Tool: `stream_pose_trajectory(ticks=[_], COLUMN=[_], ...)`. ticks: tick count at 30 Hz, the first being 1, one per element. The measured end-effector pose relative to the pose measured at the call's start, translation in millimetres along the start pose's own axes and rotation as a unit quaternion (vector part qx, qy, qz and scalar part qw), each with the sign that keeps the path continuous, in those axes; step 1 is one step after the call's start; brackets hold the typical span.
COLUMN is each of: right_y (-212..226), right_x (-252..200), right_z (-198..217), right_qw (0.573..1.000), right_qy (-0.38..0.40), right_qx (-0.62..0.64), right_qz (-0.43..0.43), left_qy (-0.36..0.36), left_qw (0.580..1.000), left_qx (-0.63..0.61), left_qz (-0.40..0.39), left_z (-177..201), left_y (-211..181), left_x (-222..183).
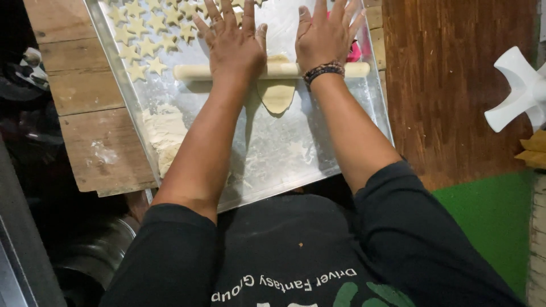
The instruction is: Rolling out dough and using a star-shaped cutter to create small star pieces on a baking tray.
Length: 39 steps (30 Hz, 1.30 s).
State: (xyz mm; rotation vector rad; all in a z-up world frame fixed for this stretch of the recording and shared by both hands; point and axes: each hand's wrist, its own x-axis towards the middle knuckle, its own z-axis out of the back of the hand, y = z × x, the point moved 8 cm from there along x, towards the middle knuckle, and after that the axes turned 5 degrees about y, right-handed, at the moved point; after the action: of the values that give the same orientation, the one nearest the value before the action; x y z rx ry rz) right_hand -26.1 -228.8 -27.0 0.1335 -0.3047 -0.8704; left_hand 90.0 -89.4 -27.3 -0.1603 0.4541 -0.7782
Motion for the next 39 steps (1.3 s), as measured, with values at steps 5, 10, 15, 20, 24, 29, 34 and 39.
stream_pose_trajectory(ticks=[5, 10, 15, 20, 24, 29, 34, 39], right_y=[4, 4, 5, 8, 0, -7, -33, -17], right_x=[-14, -48, -80, -104, -123, -143, -108, -62], right_z=[4, 8, 11, 10, 7, 5, -63, -93], right_qw=[0.999, 0.998, 0.996, 0.987, 0.993, 0.989, 0.982, 0.975], right_qy=[0.031, 0.059, 0.091, 0.157, 0.088, 0.018, 0.079, 0.124], right_qx=[0.008, 0.003, -0.004, -0.015, -0.007, 0.005, 0.072, 0.108], right_qz=[0.008, -0.003, 0.004, 0.020, 0.080, 0.149, 0.156, 0.147], left_qy=[0.048, 0.025, 0.037, 0.010, 0.022, 0.008, -0.102, -0.245], left_qw=[0.998, 0.998, 0.994, 0.991, 0.993, 0.993, 0.985, 0.944], left_qx=[0.038, 0.062, 0.102, 0.120, 0.096, 0.073, 0.028, 0.034], left_qz=[0.004, -0.024, -0.020, -0.052, -0.067, -0.098, -0.137, -0.220], left_z=[-2, -24, -39, -51, -42, -66, -88, -86], left_y=[-3, 2, 6, 10, 9, 22, 30, 20], left_x=[-12, -24, -50, -63, -89, -113, -117, -145])
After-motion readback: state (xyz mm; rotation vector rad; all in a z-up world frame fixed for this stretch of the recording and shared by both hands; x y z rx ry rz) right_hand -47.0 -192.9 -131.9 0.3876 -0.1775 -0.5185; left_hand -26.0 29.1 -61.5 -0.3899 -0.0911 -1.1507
